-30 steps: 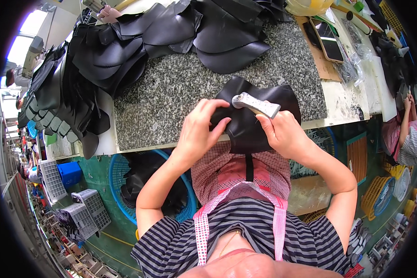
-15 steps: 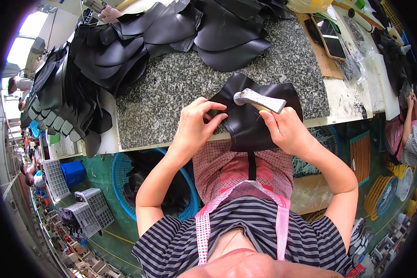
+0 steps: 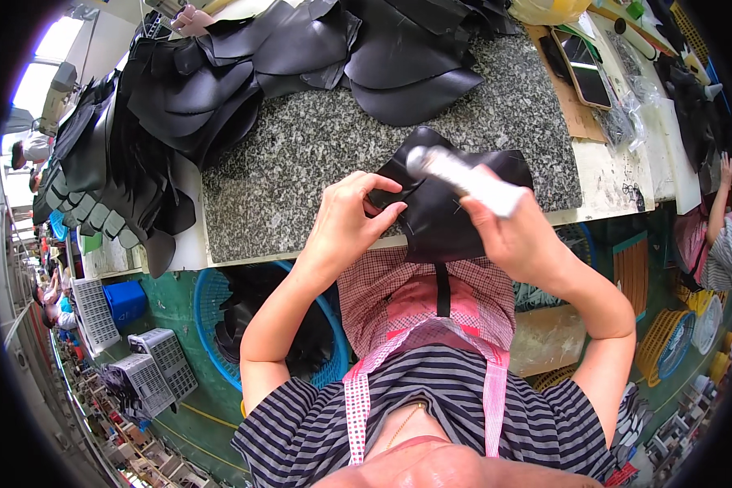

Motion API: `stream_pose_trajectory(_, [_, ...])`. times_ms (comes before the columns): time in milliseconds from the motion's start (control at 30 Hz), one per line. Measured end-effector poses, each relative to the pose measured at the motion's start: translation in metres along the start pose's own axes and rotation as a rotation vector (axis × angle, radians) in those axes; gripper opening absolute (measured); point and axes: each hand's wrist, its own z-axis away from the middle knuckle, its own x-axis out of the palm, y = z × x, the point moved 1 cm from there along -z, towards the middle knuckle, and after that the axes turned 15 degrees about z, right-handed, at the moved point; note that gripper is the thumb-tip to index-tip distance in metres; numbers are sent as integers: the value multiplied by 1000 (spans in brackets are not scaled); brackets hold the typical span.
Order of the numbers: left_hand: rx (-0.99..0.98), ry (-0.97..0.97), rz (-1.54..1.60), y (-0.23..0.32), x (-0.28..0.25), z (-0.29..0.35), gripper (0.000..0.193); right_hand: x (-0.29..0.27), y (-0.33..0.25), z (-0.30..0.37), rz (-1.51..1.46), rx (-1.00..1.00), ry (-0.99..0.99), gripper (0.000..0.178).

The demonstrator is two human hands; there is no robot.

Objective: The person gathers and sorts pieces of leather on a workbench, then folds the edges of individual pieces and hammers them with a hammer.

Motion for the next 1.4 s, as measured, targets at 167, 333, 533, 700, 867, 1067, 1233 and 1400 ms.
stream_pose_trajectory(167, [-12, -9, 7, -4, -3, 1, 28, -16, 2, -16, 178, 66, -59, 22])
stream_pose_trajectory(333, [30, -29, -26, -2, -3, -2, 28, 3, 1, -6, 168, 18, -235, 20])
stream_pose_trajectory(533, [54, -26, -72, -4, -4, -1, 29, -2, -8, -4, 140, 24, -76, 18])
stream_pose_trajectory(700, [211, -57, -35, -17, -14, -7, 25, 21, 7, 1, 55, 113, -201, 15])
stream_pose_trajectory(867, [234, -49, -30, -20, -19, -11, 17, 29, 12, 4, -18, 83, -134, 13])
stream_pose_trajectory(1067, [162, -103, -29, -21, -27, -21, 22, 33, 16, 4, -7, 37, -84, 12])
stream_pose_trajectory(1233, [181, -170, -80, -19, -31, -25, 27, 33, 18, 5, 3, -3, -45, 13])
stream_pose_trajectory(1400, [240, -166, -88, -23, -33, -26, 28, 16, 8, -1, 61, 38, -180, 14])
